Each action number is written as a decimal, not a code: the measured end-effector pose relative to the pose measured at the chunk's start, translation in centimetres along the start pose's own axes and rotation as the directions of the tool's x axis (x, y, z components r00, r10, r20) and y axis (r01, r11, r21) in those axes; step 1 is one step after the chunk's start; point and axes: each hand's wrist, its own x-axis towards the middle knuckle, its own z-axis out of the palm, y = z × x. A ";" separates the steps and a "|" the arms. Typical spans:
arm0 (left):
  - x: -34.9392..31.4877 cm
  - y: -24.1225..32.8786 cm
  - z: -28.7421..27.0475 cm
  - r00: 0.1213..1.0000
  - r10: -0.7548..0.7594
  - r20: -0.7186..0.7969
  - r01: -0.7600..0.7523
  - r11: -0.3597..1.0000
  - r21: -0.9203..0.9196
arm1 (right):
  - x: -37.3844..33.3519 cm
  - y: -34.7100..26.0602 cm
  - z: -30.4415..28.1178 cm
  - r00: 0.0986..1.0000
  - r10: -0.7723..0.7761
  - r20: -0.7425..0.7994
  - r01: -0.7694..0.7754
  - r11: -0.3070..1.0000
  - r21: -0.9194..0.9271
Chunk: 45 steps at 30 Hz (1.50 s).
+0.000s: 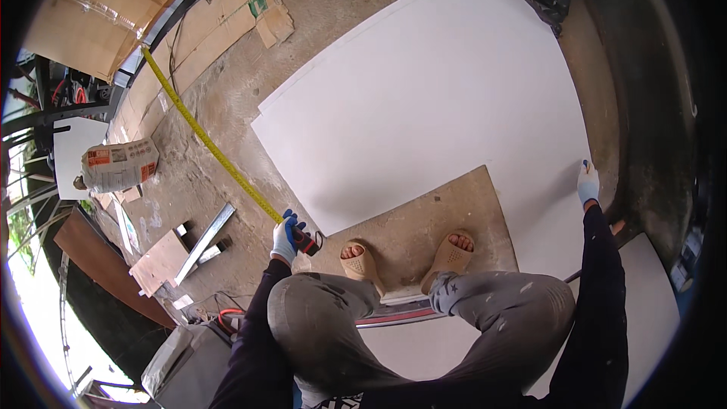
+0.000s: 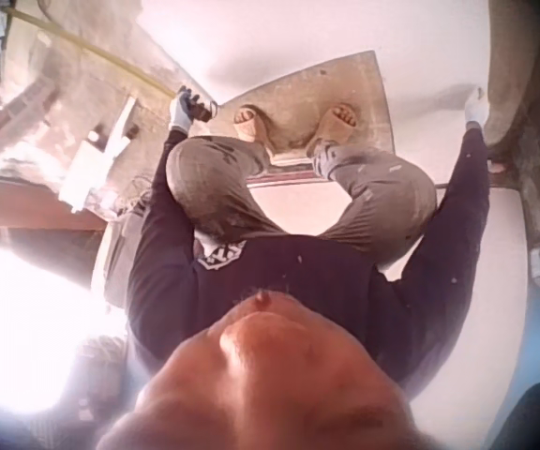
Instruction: The person measures overhead framing and drywall panels with a tape measure, marks measurements on the board using a pencil, and draws lines across the surface along a metal straightedge.
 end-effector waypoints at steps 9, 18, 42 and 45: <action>4.8 -1.6 3.0 0.981 -0.182 0.072 0.171 0.976 0.136 | 3.2 -1.4 0.8 0.970 -0.029 -0.241 0.019 0.999 -0.044; 4.9 -1.4 2.1 0.996 0.023 -0.083 -0.004 0.973 0.229 | 4.0 -3.7 2.4 0.978 -0.039 -0.203 0.025 0.997 -0.069; -1.4 0.5 -6.2 0.963 0.113 0.244 -0.148 0.980 0.129 | 6.6 1.0 -1.9 0.980 -0.055 -0.191 0.140 0.876 0.462; -3.3 0.8 -7.8 0.964 0.105 0.243 -0.119 0.992 0.044 | 8.6 0.3 -4.7 0.967 -0.151 -0.207 0.238 0.827 0.510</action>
